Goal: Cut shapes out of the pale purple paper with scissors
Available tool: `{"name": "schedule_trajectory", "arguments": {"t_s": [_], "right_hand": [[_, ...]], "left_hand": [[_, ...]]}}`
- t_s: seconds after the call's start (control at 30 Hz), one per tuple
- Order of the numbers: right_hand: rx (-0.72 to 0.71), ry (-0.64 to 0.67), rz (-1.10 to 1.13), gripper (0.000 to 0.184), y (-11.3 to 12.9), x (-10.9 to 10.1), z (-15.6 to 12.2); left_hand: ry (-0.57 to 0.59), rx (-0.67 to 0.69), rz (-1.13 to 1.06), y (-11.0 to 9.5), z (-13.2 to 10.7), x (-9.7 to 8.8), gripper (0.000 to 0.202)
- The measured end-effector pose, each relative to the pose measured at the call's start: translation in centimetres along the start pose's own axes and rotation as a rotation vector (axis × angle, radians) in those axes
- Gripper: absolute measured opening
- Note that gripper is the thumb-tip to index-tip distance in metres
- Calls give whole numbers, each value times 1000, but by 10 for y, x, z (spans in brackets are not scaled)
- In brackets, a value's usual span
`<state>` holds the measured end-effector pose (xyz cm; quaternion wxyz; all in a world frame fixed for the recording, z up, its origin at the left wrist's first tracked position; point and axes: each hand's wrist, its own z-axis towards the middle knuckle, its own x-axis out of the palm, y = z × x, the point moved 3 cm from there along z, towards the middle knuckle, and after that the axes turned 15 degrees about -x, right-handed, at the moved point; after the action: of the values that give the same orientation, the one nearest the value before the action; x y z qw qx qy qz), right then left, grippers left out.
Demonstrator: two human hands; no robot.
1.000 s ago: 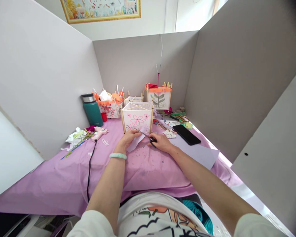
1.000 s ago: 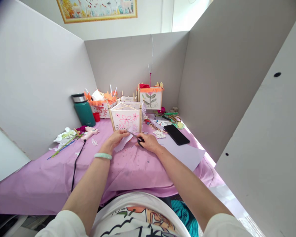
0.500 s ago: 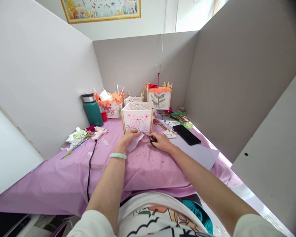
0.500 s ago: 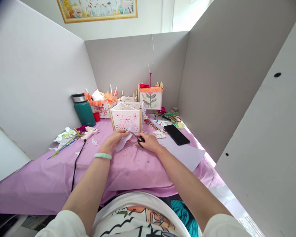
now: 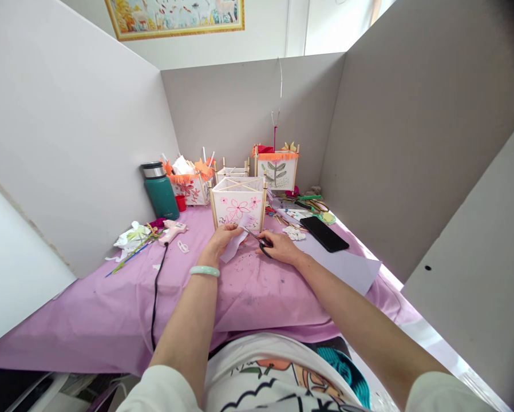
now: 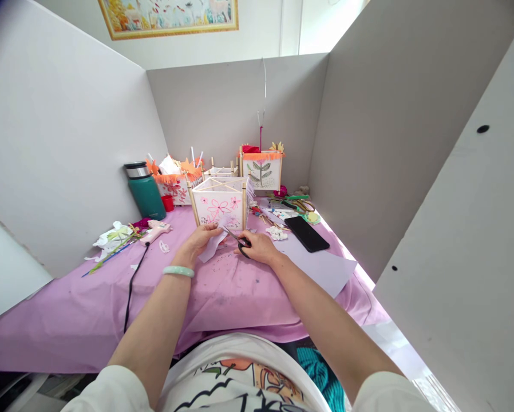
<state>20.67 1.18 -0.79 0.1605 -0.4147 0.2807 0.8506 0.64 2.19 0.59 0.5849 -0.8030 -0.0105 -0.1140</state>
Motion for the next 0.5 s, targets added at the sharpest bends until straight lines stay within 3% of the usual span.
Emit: {"name": "schedule_trajectory", "arguments": {"t_s": [0.5], "right_hand": [[8, 8, -5, 37, -2, 1, -1]], "left_hand": [[11, -12, 28, 1, 0, -1, 14]]}}
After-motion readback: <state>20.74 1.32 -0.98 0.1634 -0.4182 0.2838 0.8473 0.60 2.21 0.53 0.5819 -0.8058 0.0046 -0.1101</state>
